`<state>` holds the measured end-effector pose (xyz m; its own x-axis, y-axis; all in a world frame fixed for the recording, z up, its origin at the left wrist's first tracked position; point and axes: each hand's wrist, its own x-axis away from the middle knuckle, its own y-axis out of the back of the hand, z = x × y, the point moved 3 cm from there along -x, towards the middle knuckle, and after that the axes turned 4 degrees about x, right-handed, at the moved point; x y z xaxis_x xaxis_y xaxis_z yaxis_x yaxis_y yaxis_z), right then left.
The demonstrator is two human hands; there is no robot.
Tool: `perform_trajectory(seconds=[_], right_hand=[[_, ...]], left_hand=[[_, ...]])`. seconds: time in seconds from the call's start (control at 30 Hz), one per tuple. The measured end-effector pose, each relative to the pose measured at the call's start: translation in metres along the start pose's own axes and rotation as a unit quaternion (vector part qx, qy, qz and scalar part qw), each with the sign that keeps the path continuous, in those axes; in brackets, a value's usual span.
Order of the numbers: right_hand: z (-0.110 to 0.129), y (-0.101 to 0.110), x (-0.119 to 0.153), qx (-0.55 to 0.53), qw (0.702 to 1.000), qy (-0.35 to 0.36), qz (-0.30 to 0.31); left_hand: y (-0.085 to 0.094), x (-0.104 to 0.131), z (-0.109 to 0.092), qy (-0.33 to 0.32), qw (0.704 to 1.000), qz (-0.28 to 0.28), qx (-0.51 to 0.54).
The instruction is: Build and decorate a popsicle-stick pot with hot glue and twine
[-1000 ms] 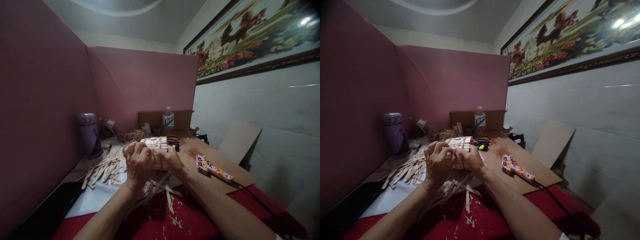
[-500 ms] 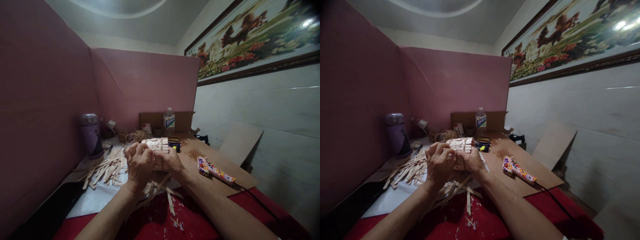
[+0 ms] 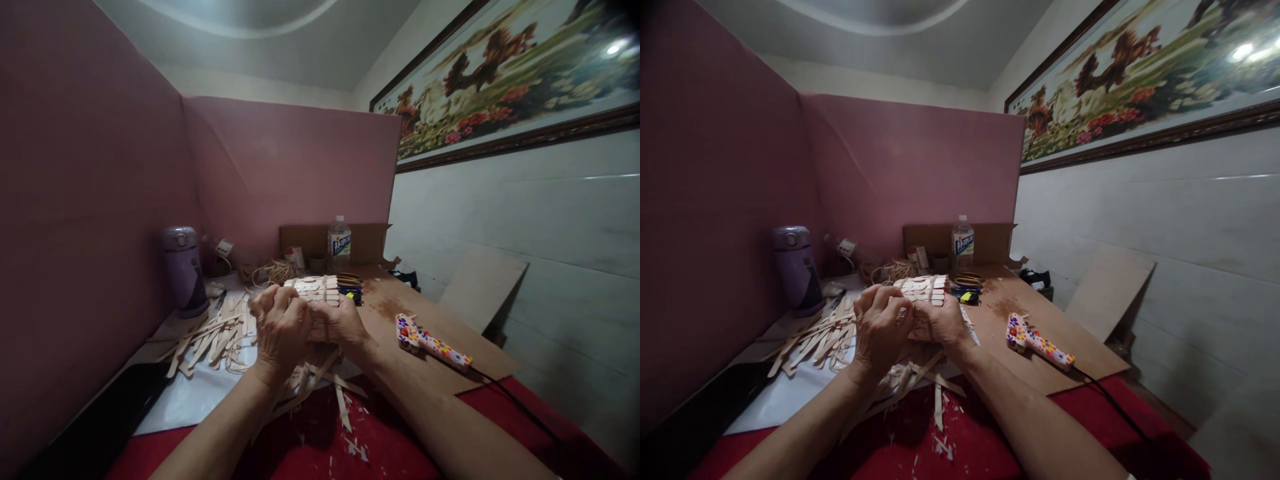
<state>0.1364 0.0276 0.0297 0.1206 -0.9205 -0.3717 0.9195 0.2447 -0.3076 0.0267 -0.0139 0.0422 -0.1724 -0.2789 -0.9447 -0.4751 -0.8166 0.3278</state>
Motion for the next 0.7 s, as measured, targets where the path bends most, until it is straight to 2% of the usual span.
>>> perform_trajectory(seconds=[0.17, 0.27, 0.43, 0.5, 0.57, 0.7], right_hand=[[-0.001, 0.001, 0.001, 0.000, 1.000, 0.001, 0.000], [-0.003, 0.004, 0.001, 0.009, 1.000, 0.004, -0.009], [-0.004, 0.007, 0.000, 0.022, 1.000, 0.000, -0.018], [-0.003, 0.008, 0.001, 0.022, 1.000, -0.005, -0.017], [-0.002, 0.008, 0.001, 0.023, 1.000, -0.009, -0.017], [0.000, 0.008, 0.002, 0.029, 0.999, -0.009, -0.019]], left_hand=[[0.002, 0.000, 0.001, 0.020, 0.999, 0.005, 0.037], [0.002, 0.000, 0.009, 0.093, 0.992, -0.010, 0.081], [-0.006, 0.003, 0.031, 0.222, 0.962, -0.020, 0.159], [-0.011, 0.003, 0.039, 0.263, 0.942, 0.003, 0.210], [-0.017, 0.004, 0.044, 0.311, 0.910, 0.039, 0.272], [-0.023, 0.005, 0.042, 0.393, 0.817, 0.104, 0.408]])
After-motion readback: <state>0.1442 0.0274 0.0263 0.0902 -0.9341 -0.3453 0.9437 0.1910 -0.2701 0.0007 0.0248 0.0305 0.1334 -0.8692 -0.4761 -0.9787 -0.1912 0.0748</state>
